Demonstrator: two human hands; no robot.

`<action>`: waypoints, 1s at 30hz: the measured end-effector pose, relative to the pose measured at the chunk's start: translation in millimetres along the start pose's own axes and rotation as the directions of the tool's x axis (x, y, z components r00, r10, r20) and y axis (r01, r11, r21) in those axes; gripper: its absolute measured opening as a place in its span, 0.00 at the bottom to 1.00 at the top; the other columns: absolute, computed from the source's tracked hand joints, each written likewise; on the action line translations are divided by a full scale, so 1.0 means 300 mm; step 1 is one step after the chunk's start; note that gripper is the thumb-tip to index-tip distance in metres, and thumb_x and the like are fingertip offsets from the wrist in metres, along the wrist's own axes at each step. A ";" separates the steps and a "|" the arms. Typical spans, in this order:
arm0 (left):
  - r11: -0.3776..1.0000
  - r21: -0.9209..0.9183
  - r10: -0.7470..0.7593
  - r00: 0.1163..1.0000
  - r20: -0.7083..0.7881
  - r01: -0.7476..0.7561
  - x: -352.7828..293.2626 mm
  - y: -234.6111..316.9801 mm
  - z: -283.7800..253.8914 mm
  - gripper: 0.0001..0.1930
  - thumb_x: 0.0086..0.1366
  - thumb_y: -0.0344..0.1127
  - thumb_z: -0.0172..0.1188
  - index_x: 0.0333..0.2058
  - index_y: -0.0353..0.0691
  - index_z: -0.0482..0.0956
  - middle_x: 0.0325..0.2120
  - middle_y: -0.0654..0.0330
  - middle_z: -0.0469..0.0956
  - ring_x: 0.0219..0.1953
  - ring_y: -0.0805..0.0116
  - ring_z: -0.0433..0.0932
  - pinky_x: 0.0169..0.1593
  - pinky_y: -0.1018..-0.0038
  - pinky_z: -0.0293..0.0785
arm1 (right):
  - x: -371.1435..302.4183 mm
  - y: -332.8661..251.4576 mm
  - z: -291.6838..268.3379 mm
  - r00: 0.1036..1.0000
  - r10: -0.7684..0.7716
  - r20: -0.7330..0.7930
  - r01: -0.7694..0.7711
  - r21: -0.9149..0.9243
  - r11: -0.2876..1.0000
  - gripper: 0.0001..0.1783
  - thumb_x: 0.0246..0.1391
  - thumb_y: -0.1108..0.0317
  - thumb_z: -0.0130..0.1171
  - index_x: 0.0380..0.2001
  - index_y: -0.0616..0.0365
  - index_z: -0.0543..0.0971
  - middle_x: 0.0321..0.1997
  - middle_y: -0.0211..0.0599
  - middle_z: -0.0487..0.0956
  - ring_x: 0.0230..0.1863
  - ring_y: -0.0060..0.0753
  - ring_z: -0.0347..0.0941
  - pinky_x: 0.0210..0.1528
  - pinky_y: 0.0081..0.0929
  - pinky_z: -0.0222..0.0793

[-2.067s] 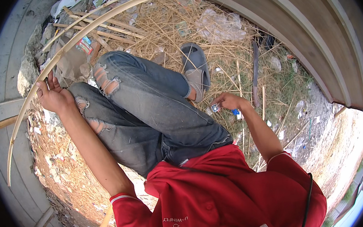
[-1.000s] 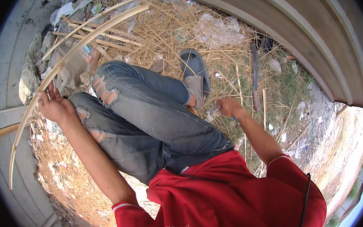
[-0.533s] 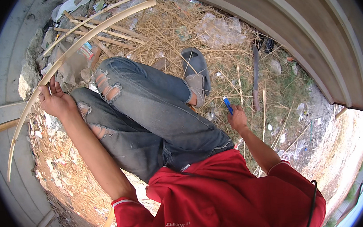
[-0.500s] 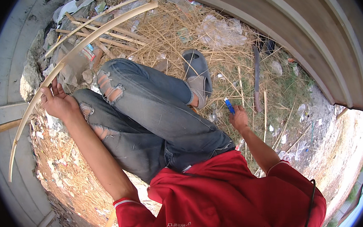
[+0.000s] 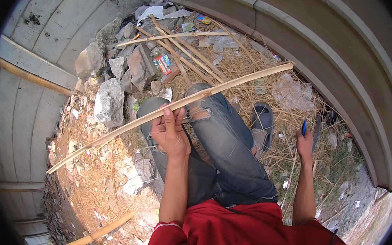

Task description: The person sits on the ground and uses a utility knife to shave thin strips from a bamboo stick. They hold the stick against their legs and scrape the blade along its length to remove the outer layer. The person then switches to a machete to split the bamboo stick lengthwise.

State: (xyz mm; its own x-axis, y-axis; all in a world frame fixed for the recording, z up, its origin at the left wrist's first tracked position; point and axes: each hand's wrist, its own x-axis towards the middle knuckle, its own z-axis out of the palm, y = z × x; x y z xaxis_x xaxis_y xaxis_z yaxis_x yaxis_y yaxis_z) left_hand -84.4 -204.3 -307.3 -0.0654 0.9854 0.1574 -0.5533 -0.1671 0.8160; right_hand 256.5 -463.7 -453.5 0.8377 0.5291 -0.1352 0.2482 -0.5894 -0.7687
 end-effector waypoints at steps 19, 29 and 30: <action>0.745 0.139 -0.649 0.661 0.376 0.653 -0.336 0.136 -0.075 0.18 0.78 0.42 0.56 0.53 0.31 0.78 0.49 0.47 0.83 0.49 0.58 0.85 0.46 0.70 0.82 | -0.081 -1.035 0.195 0.842 -0.489 0.229 0.083 0.840 0.536 0.15 0.62 0.62 0.71 0.44 0.62 0.82 0.32 0.30 0.82 0.26 0.17 0.73 0.26 0.19 0.68; 0.570 0.640 -0.149 0.701 0.697 -0.515 -0.182 0.207 0.055 0.22 0.79 0.39 0.52 0.64 0.34 0.71 0.40 0.52 0.84 0.32 0.69 0.83 0.39 0.75 0.79 | -0.135 -1.020 0.190 0.680 -0.592 0.432 -0.086 0.849 0.521 0.18 0.62 0.59 0.71 0.45 0.61 0.80 0.30 0.29 0.81 0.24 0.16 0.71 0.26 0.17 0.66; 0.677 0.681 -0.309 0.733 0.606 -0.278 -0.190 0.190 0.043 0.22 0.79 0.39 0.51 0.65 0.36 0.70 0.37 0.54 0.84 0.30 0.70 0.82 0.36 0.75 0.77 | -0.140 -1.012 0.192 0.721 -0.553 0.417 -0.021 0.811 0.584 0.18 0.62 0.59 0.70 0.45 0.61 0.80 0.30 0.29 0.81 0.24 0.17 0.71 0.27 0.19 0.66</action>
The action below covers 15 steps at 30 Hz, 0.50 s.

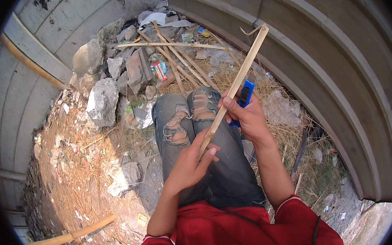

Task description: The person sits on the ground and uses a utility knife to shave thin strips from a bamboo stick. They hold the stick against their legs and scrape the blade along its length to remove the outer layer. The person then switches to a machete to split the bamboo stick lengthwise.

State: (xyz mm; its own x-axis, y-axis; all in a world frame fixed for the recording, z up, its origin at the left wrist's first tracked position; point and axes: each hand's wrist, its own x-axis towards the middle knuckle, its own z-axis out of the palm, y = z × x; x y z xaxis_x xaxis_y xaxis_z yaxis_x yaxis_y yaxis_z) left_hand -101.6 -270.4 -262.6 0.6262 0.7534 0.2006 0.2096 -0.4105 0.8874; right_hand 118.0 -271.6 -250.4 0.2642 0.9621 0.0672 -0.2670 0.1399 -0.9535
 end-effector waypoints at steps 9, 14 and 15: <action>0.906 -0.209 -0.298 0.905 0.303 0.368 0.024 -0.120 0.046 0.16 0.80 0.42 0.48 0.54 0.36 0.76 0.23 0.62 0.78 0.22 0.76 0.74 0.26 0.75 0.68 | -0.153 0.042 -0.157 0.998 0.003 -0.062 -0.044 -0.684 0.728 0.23 0.69 0.49 0.58 0.42 0.62 0.78 0.23 0.42 0.77 0.22 0.41 0.75 0.28 0.42 0.67; 0.967 -0.039 -0.239 0.947 0.213 0.253 0.039 -0.151 0.125 0.14 0.78 0.41 0.52 0.46 0.35 0.79 0.18 0.59 0.76 0.22 0.65 0.78 0.29 0.65 0.73 | -0.267 0.057 -0.152 0.989 0.117 0.087 0.021 -0.879 0.477 0.21 0.70 0.51 0.57 0.34 0.61 0.74 0.20 0.48 0.71 0.24 0.51 0.73 0.29 0.43 0.65; 0.972 0.017 -0.234 0.953 0.194 0.235 0.041 -0.150 0.137 0.13 0.77 0.40 0.52 0.45 0.35 0.78 0.21 0.53 0.78 0.25 0.55 0.80 0.31 0.59 0.74 | -0.274 0.073 -0.147 0.988 0.129 0.084 0.006 -0.858 0.514 0.21 0.69 0.51 0.57 0.33 0.61 0.75 0.20 0.52 0.73 0.23 0.61 0.72 0.27 0.48 0.65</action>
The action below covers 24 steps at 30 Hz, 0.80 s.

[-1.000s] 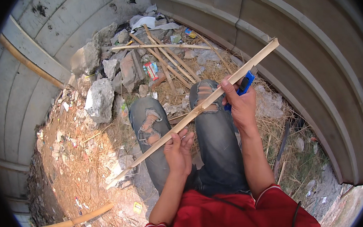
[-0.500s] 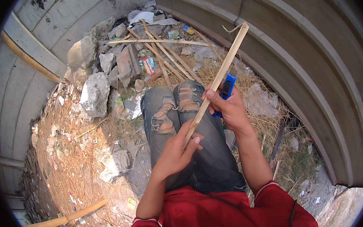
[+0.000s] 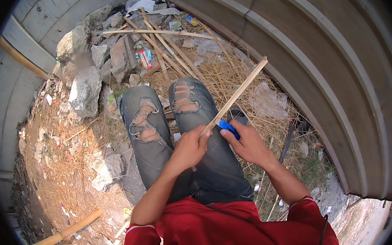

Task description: The person sits on the ground and uses a utility knife to shave thin strips from a bamboo stick. They hold the stick against their legs and scrape the blade along its length to remove the outer layer. The person then switches to a machete to split the bamboo stick lengthwise.

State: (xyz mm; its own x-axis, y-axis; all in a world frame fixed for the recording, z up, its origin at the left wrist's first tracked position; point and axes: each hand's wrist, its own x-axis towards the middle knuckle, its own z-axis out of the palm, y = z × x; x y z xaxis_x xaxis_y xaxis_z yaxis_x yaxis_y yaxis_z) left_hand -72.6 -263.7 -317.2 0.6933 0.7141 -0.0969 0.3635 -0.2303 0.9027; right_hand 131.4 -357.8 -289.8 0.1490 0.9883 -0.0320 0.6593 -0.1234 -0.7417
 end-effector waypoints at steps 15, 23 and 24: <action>0.951 0.293 -0.063 0.991 -0.115 0.094 -0.149 0.066 -0.017 0.10 0.76 0.37 0.51 0.45 0.38 0.75 0.27 0.38 0.81 0.34 0.32 0.81 0.39 0.42 0.75 | 0.166 0.470 -0.301 0.821 0.336 -0.461 -0.440 -0.135 0.888 0.36 0.73 0.40 0.45 0.36 0.67 0.80 0.21 0.54 0.76 0.27 0.55 0.76 0.35 0.48 0.68; 0.979 0.169 -0.100 0.992 -0.077 0.112 -0.108 0.018 -0.013 0.13 0.76 0.36 0.51 0.39 0.30 0.77 0.26 0.38 0.80 0.34 0.34 0.81 0.39 0.48 0.73 | 0.024 0.172 -0.165 0.970 0.118 -0.214 -0.136 -0.070 0.988 0.30 0.71 0.47 0.54 0.25 0.65 0.75 0.17 0.44 0.72 0.21 0.38 0.68 0.28 0.39 0.64; 0.978 0.183 -0.096 0.994 -0.056 0.105 -0.089 0.016 -0.002 0.14 0.77 0.36 0.51 0.38 0.29 0.76 0.26 0.38 0.80 0.34 0.34 0.81 0.39 0.48 0.73 | 0.006 0.104 -0.117 0.988 0.100 -0.120 -0.111 -0.094 0.989 0.30 0.71 0.47 0.54 0.26 0.65 0.77 0.17 0.48 0.76 0.20 0.47 0.75 0.28 0.43 0.68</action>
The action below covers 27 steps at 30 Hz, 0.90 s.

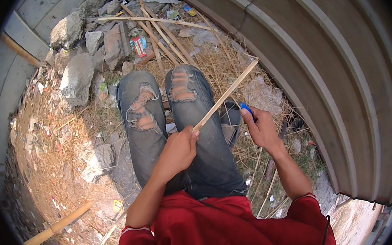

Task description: The person sits on the ground and uses a utility knife to shave thin strips from a bamboo stick. They hold the stick against their legs and scrape the blade along its length to remove the outer layer. The person then switches to a machete to split the bamboo stick lengthwise.

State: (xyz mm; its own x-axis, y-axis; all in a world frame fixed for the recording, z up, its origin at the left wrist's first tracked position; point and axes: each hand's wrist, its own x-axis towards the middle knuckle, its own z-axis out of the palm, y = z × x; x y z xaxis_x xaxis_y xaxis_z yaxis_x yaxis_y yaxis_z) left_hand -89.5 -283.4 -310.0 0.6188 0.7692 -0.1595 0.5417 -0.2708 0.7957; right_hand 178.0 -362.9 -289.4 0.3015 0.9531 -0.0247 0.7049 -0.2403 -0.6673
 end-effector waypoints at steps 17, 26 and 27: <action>0.937 0.273 -0.248 0.965 0.085 0.217 -0.146 0.010 -0.047 0.13 0.77 0.39 0.49 0.42 0.34 0.75 0.29 0.36 0.82 0.36 0.30 0.82 0.43 0.40 0.75 | 0.302 0.550 -0.178 0.850 0.252 -0.463 -0.343 -0.121 0.932 0.44 0.71 0.35 0.44 0.19 0.70 0.74 0.15 0.53 0.71 0.21 0.48 0.69 0.32 0.46 0.66; 0.919 0.369 -0.148 0.989 -0.006 0.139 -0.026 0.066 0.036 0.09 0.76 0.36 0.49 0.42 0.36 0.73 0.30 0.43 0.84 0.36 0.37 0.85 0.41 0.46 0.79 | 0.015 -0.075 0.061 0.989 0.052 0.138 -0.055 0.017 0.998 0.32 0.71 0.47 0.54 0.23 0.68 0.77 0.16 0.52 0.70 0.22 0.48 0.69 0.29 0.45 0.65; 0.906 0.405 -0.128 0.992 -0.013 0.122 -0.023 0.059 0.045 0.09 0.76 0.35 0.49 0.42 0.36 0.73 0.30 0.44 0.84 0.35 0.38 0.85 0.40 0.47 0.80 | -0.011 -0.120 0.085 0.965 0.072 0.251 -0.077 0.010 0.997 0.32 0.70 0.48 0.55 0.24 0.69 0.80 0.19 0.59 0.77 0.26 0.60 0.78 0.32 0.50 0.71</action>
State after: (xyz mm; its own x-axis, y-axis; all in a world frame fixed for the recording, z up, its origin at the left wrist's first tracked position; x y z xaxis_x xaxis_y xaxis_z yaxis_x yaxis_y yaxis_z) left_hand -76.7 -301.4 -302.6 0.5369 0.8049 -0.2526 0.7970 -0.3858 0.4648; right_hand 135.3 -352.7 -284.4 0.1807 0.9490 -0.2584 0.6732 -0.3109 -0.6709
